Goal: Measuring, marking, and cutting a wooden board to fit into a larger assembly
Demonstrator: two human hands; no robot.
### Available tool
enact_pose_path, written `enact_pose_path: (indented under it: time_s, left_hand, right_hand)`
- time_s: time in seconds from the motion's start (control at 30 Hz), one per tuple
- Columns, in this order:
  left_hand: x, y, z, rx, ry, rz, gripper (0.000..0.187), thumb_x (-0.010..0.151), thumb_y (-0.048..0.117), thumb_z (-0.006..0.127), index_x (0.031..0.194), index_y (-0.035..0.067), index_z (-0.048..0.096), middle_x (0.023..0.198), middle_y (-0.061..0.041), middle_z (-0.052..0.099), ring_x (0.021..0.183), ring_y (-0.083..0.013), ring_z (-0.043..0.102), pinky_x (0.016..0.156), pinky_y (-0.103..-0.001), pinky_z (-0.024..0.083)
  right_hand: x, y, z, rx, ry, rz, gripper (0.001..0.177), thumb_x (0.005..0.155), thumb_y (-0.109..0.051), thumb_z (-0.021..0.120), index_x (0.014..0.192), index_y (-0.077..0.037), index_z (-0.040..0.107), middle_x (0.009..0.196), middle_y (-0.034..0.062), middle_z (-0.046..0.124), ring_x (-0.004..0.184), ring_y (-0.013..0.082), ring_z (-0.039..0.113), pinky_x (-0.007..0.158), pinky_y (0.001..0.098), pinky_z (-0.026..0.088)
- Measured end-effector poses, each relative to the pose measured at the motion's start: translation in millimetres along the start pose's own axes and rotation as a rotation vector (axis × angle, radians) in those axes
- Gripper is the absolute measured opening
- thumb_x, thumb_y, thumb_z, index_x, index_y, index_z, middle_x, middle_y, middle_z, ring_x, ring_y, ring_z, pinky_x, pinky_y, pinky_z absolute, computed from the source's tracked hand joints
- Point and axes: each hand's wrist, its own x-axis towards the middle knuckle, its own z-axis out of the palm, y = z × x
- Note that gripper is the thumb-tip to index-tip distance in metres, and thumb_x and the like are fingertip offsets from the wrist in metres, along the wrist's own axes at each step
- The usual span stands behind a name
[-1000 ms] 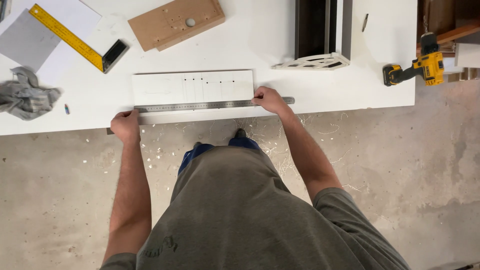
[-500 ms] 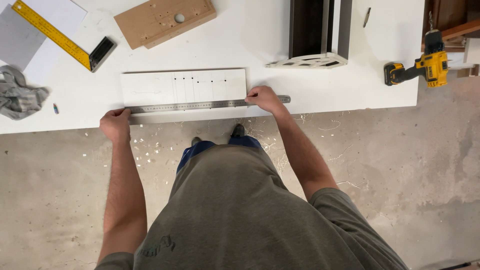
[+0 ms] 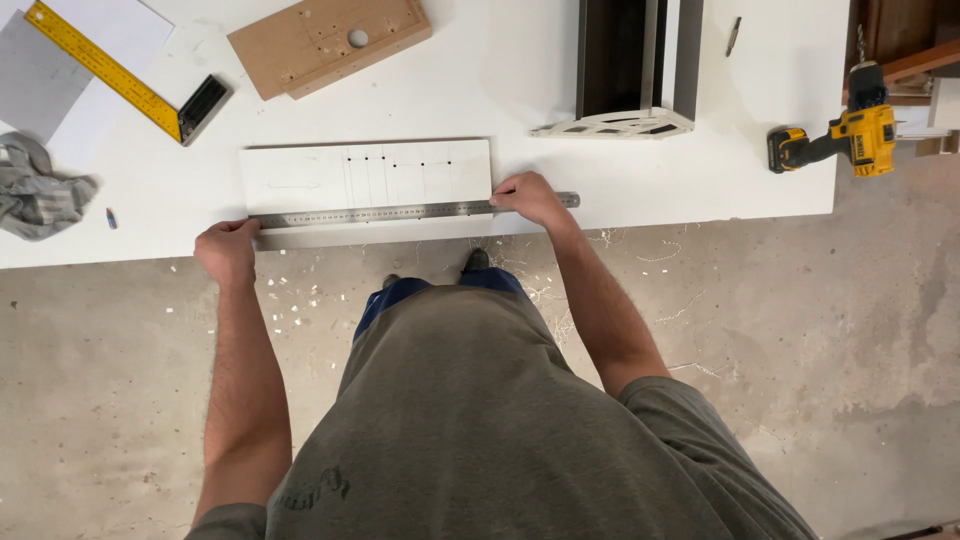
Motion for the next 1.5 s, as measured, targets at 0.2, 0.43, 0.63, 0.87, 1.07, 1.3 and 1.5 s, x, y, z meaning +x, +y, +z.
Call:
enact_pose_path:
  time_s: [0.2,0.43,0.63,0.87,1.07,1.3,1.5]
  left_hand:
    - [-30.3,47.0,-22.1,-0.011,-0.012,-0.032,0.015,0.083,0.014,0.087,0.094,0.005,0.081,0.076,-0.021,0.07,0.072,-0.0311,0.073,0.053,-0.037,0.056]
    - [-13.3,23.3,-12.4,0.015,-0.035,-0.014,0.016,0.081,0.014,0.088,0.092,0.006,0.08,0.076,-0.019,0.07,0.073,-0.0314,0.072,0.055,-0.038,0.056]
    - [9.1,0.9,0.0,0.036,-0.046,0.005,0.014,0.082,0.013,0.086,0.093,0.006,0.08,0.077,-0.018,0.07,0.074,-0.0335,0.072,0.058,-0.039,0.058]
    - [12.3,-5.1,2.9,0.081,-0.047,0.078,0.016,0.082,0.012,0.087,0.093,0.004,0.08,0.074,-0.018,0.07,0.074,-0.0359,0.072,0.057,-0.039,0.057]
    - [-11.9,23.4,-10.8,0.025,-0.035,0.026,0.016,0.082,0.012,0.087,0.094,0.003,0.08,0.076,-0.019,0.072,0.077,-0.0356,0.073,0.06,-0.04,0.058]
    - [2.8,5.0,-4.2,0.018,-0.053,0.052,0.016,0.084,0.012,0.085,0.096,0.003,0.08,0.077,-0.019,0.072,0.074,-0.0339,0.073,0.06,-0.039,0.059]
    - [8.2,-6.3,1.1,-0.046,-0.052,0.028,0.018,0.084,0.014,0.086,0.096,0.003,0.079,0.078,-0.019,0.072,0.075,-0.0288,0.073,0.061,-0.037,0.058]
  right_hand:
    - [0.6,-0.3,0.4,-0.004,-0.01,0.002,0.032,0.087,-0.035,0.08,0.107,-0.009,0.081,0.103,0.0192,0.077,0.098,0.0349,0.072,0.084,0.0431,0.056]
    - [2.3,2.7,4.3,-0.014,0.005,-0.017,0.034,0.086,-0.038,0.08,0.105,-0.01,0.081,0.102,0.0194,0.077,0.098,0.0365,0.072,0.084,0.0441,0.056]
    - [-2.4,-0.1,4.4,0.001,0.012,-0.008,0.032,0.086,-0.035,0.079,0.105,-0.01,0.081,0.102,0.0183,0.077,0.097,0.0348,0.072,0.083,0.0431,0.056]
    - [0.4,4.1,5.9,0.014,-0.002,-0.01,0.033,0.087,-0.036,0.078,0.107,-0.01,0.081,0.104,0.0188,0.076,0.097,0.0347,0.071,0.084,0.0419,0.056]
    - [-1.1,2.8,5.4,-0.006,0.008,-0.01,0.032,0.089,-0.033,0.076,0.108,-0.008,0.08,0.106,0.0216,0.076,0.099,0.0371,0.071,0.085,0.0444,0.056]
    - [-10.9,-7.8,5.3,-0.046,0.026,-0.002,0.036,0.088,-0.037,0.076,0.109,-0.009,0.079,0.107,0.0214,0.075,0.102,0.0386,0.07,0.088,0.0457,0.055]
    - [-14.1,-11.3,8.2,-0.088,0.046,-0.017,0.036,0.089,-0.038,0.076,0.109,-0.009,0.079,0.107,0.0218,0.075,0.105,0.041,0.07,0.089,0.0477,0.055]
